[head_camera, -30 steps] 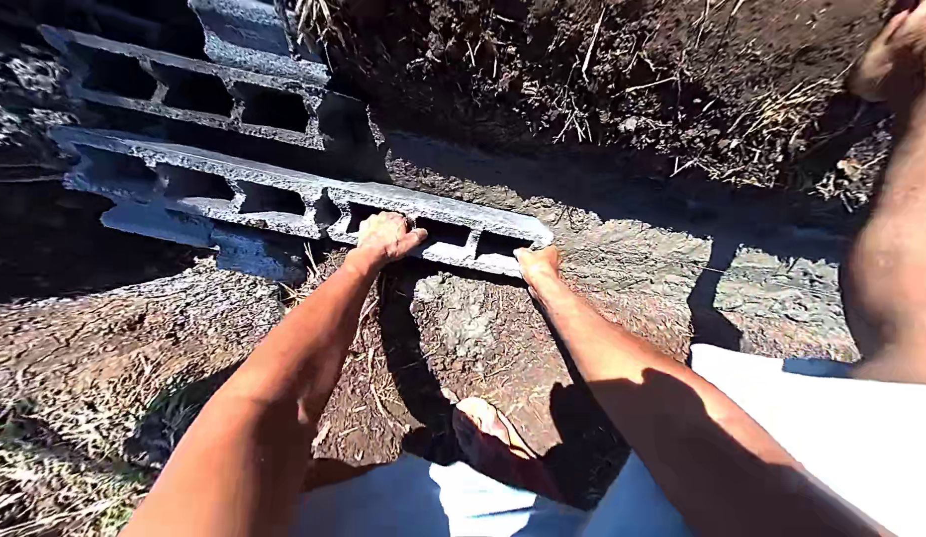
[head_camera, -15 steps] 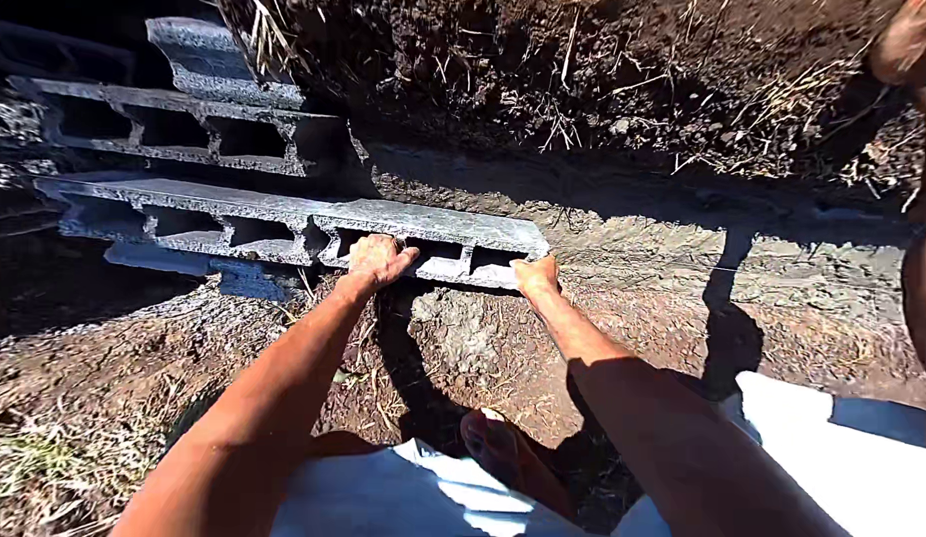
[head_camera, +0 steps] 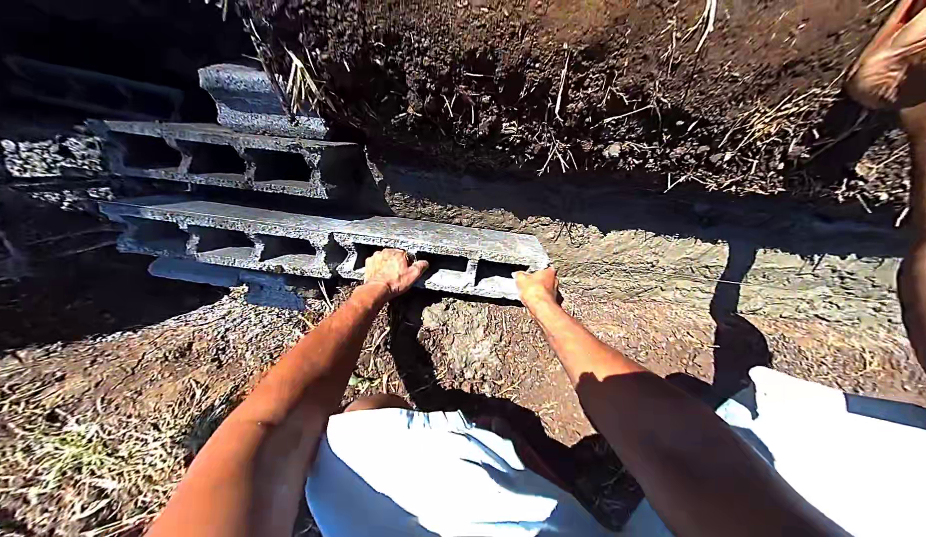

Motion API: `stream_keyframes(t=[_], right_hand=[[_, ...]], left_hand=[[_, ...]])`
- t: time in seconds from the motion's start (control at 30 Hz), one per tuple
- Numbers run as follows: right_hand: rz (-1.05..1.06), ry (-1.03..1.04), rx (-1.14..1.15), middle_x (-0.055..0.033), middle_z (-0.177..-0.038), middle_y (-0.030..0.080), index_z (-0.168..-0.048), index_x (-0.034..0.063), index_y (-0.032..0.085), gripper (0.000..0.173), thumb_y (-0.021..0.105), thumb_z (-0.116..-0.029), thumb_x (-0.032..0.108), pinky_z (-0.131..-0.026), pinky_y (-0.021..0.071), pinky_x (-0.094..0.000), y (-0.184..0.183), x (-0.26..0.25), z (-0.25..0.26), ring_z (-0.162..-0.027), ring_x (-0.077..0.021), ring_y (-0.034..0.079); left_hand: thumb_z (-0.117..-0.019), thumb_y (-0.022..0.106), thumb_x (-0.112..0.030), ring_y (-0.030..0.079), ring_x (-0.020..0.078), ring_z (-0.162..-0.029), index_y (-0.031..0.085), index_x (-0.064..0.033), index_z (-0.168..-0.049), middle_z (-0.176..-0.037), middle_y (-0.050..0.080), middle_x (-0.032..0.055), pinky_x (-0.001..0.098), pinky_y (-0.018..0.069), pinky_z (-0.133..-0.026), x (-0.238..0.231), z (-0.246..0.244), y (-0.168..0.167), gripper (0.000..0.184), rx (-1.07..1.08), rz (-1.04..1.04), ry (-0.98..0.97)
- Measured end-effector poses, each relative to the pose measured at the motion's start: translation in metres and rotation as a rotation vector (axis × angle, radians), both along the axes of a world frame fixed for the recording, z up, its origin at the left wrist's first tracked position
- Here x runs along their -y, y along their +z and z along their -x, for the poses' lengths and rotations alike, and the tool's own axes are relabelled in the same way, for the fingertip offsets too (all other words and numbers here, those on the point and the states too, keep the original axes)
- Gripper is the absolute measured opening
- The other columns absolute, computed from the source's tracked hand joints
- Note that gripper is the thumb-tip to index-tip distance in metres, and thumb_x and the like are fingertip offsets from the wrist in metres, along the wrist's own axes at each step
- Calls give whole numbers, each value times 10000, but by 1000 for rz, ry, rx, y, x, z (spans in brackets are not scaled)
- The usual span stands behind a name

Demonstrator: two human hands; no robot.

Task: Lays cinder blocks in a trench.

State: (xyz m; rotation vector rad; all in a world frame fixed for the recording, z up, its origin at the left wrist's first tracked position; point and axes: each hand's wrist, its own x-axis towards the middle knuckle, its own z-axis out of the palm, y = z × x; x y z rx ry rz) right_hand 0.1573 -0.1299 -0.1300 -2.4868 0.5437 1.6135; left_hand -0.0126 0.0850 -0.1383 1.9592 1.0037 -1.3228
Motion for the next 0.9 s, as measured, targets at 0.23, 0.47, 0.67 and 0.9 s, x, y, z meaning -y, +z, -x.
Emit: stream_keyframes(t=[0.23, 0.47, 0.67, 0.9], right_hand=[[-48, 18, -18, -285, -1328, 602, -1319, -94, 563, 571, 747, -933, 284, -1072, 466, -523, -10, 10, 2, -1280, -378, 577], [-134, 578, -483, -252, -1275, 655, -1337, -31, 602, 711, 642, -970, 576, -1036, 502, -554, 41, 16, -42, -1179, -369, 654], [-711, 698, 145, -255, -1099, 710, -1273, -86, 601, 376, 429, -1123, 213, -786, 603, -358, 248, -109, -152, -908, -287, 742], [-665, 824, 618, -166, -1055, 736, -1210, 105, 695, 321, 578, -1060, 363, -853, 576, -601, 235, -165, -258, -917, -337, 730]], left_hand=[[-1002, 499, -573, 666, 459, -1059, 720, 5, -886, -1026, 709, 262, 683, 489, -869, 4, 7, -4, 629, 49, -7, 16], [-1002, 424, -614, 609, 447, -1233, 707, 19, -1083, -1232, 670, 271, 667, 455, -994, 6, 12, -3, 698, -13, 58, 17], [-999, 435, -610, 614, 439, -1237, 705, 4, -1127, -1264, 672, 251, 656, 465, -1002, -3, 1, 4, 683, 68, 28, 38], [-989, 436, -613, 624, 410, -1241, 716, -32, -1139, -1270, 682, 221, 641, 480, -999, 4, 7, 4, 663, 92, 22, 28]])
